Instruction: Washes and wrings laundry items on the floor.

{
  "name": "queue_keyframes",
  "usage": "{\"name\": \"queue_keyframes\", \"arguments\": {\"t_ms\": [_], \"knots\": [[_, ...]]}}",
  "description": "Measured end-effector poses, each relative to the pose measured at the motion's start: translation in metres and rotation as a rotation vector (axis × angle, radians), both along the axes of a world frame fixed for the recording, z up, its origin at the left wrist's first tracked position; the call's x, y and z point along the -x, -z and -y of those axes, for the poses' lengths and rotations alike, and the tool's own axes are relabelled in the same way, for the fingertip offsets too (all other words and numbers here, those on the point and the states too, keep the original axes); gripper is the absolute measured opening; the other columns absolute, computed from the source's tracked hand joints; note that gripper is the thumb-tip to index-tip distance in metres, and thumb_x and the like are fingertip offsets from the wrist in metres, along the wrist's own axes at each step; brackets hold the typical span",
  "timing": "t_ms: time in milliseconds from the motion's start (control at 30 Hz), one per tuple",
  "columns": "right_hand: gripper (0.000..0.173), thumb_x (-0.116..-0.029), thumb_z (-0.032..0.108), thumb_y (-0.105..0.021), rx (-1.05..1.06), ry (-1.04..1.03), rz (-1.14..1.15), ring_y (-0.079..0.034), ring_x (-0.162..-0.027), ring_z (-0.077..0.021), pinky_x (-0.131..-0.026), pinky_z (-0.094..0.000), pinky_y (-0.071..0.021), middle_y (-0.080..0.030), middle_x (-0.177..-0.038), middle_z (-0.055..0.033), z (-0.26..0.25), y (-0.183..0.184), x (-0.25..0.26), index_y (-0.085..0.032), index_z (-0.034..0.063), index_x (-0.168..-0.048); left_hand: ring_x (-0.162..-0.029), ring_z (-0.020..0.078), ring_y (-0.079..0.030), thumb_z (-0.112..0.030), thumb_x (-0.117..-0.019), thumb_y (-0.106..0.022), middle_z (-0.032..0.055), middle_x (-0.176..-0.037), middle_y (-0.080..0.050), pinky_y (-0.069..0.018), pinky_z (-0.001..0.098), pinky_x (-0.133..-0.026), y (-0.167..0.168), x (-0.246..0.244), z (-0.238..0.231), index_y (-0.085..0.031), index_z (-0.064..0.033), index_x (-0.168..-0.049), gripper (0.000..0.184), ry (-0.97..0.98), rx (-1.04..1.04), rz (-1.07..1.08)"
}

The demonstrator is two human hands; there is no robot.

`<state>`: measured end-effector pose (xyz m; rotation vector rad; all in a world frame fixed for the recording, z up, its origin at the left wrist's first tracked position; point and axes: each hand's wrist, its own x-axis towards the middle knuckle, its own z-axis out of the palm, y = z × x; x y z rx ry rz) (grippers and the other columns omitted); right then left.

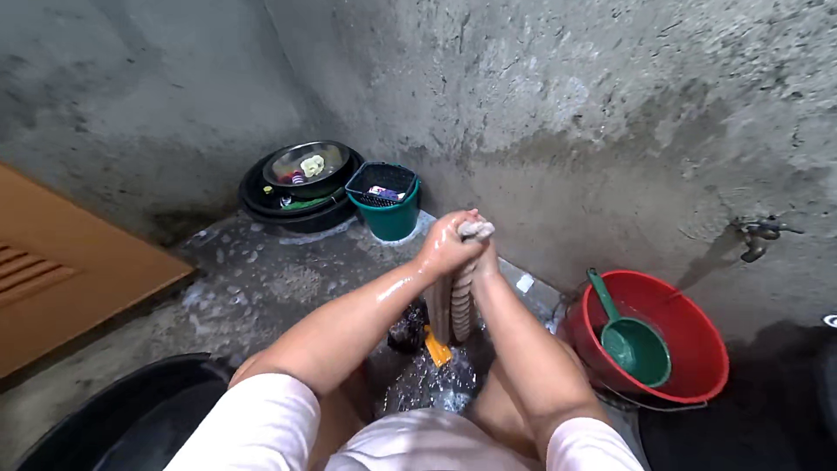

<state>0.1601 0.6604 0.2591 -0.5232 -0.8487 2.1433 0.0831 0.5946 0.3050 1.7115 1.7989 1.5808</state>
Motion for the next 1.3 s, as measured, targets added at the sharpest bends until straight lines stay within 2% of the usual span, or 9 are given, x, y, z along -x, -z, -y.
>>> {"name": "queue_keyframes", "arguments": {"t_ms": [100, 200, 300, 400, 833, 900, 1067, 1200, 1300], "knots": [[0.068, -0.0941, 0.054, -0.062, -0.46, -0.458, -0.135, -0.066, -0.104, -0.0049, -0.087, -0.0294, -0.058, -0.067, -0.122, 0.0067, -0.033, 0.005, -0.02, -0.038, 0.0301, -0.152, -0.082, 0.0121, -0.067, -0.014, -0.0733, -0.08, 0.0058, -0.088, -0.07, -0.057, 0.0354, -0.076, -0.026, 0.015, -0.006, -0.066, -0.0043, -0.092, 0.025, -0.124, -0.058, 0.058], [0.073, -0.0678, 0.037, -0.091, -0.642, -0.603, 0.08, -0.071, -0.092, -0.0059, -0.085, -0.0308, -0.0609, -0.075, -0.103, 0.0046, -0.03, 0.002, -0.019, -0.058, 0.0112, -0.127, -0.108, 0.0129, -0.069, -0.004, -0.0798, -0.072, 0.0091, -0.118, -0.073, -0.0571, 0.0356, -0.094, -0.042, 0.02, -0.014, -0.065, -0.0009, -0.103, 0.024, 0.017, -0.069, 0.046], [0.042, -0.0722, -0.003, -0.08, -0.663, -0.387, 0.166, -0.068, -0.086, -0.006, -0.082, -0.0289, -0.0598, -0.072, -0.093, 0.0008, -0.011, 0.012, -0.005, -0.065, 0.005, -0.111, -0.113, 0.0133, -0.068, -0.003, -0.0859, -0.074, 0.0089, -0.126, -0.071, -0.0553, 0.0363, -0.099, -0.039, 0.014, -0.027, -0.064, -0.0034, -0.112, 0.028, 0.104, 0.076, -0.028], [0.04, -0.075, -0.003, -0.082, -0.573, -0.185, 0.225, -0.067, -0.084, -0.0066, -0.078, -0.0291, -0.0588, -0.071, -0.092, -0.002, -0.003, 0.034, 0.015, -0.066, 0.0047, -0.111, -0.108, 0.0164, -0.069, -0.008, -0.0912, -0.073, 0.0073, -0.126, -0.07, -0.0556, 0.042, -0.099, -0.029, 0.017, -0.038, -0.06, -0.0148, -0.14, 0.051, 0.159, 0.276, -0.121], [0.044, -0.0858, 0.016, -0.079, -0.823, -0.107, 0.78, -0.067, -0.11, -0.027, -0.1, -0.0462, -0.0536, -0.07, -0.114, -0.0199, 0.023, 0.048, 0.05, -0.065, -0.0046, -0.122, -0.08, 0.0288, -0.066, -0.047, -0.0989, -0.062, 0.0119, -0.084, -0.066, -0.0537, 0.0558, -0.074, 0.005, 0.042, -0.022, -0.067, -0.0087, -0.1, 0.039, -0.263, 0.421, -0.058], [0.044, -0.0868, 0.015, -0.079, -0.868, -0.118, 0.831, -0.067, -0.113, -0.0295, -0.102, -0.0479, -0.0525, -0.07, -0.116, -0.0217, 0.023, 0.034, 0.05, -0.065, -0.0062, -0.122, -0.094, 0.0258, -0.068, -0.041, -0.0939, -0.072, 0.0132, -0.101, -0.07, -0.0556, 0.0506, -0.085, 0.005, 0.046, -0.005, -0.065, -0.0051, -0.116, 0.042, -0.223, 0.201, 0.006], [0.052, -0.0778, 0.01, -0.084, -0.654, -0.123, 0.595, -0.07, -0.093, -0.019, -0.084, -0.0411, -0.0599, -0.072, -0.105, -0.0129, 0.031, -0.01, 0.048, -0.063, 0.0012, -0.124, -0.142, 0.0217, -0.046, -0.045, -0.0585, -0.095, 0.0139, -0.163, -0.034, -0.0447, 0.0444, -0.113, 0.067, 0.072, 0.059, -0.004, -0.016, -0.165, 0.142, 0.03, 0.158, 0.266], [0.049, -0.0695, 0.007, -0.082, -0.714, -0.304, 0.415, -0.068, -0.074, -0.0129, -0.067, -0.0338, -0.0592, -0.07, -0.088, -0.0052, 0.057, -0.034, 0.072, -0.064, 0.006, -0.115, -0.098, 0.0098, -0.069, -0.006, -0.0699, -0.087, 0.0066, -0.105, -0.072, -0.058, 0.0302, -0.092, 0.091, 0.077, 0.079, -0.057, 0.0019, -0.126, 0.064, 0.111, 0.126, 0.673], [0.065, -0.0728, 0.016, -0.084, -1.049, -0.397, 0.616, -0.069, -0.102, -0.0185, -0.092, -0.0405, -0.0589, -0.07, -0.112, -0.0132, 0.064, -0.05, 0.105, -0.057, 0.0012, -0.131, -0.093, 0.0098, -0.067, 0.0, -0.0758, -0.081, 0.0064, -0.101, -0.071, -0.0576, 0.0317, -0.088, 0.104, 0.094, 0.079, -0.061, 0.0021, -0.12, 0.049, -0.022, 0.031, 0.739]]}}
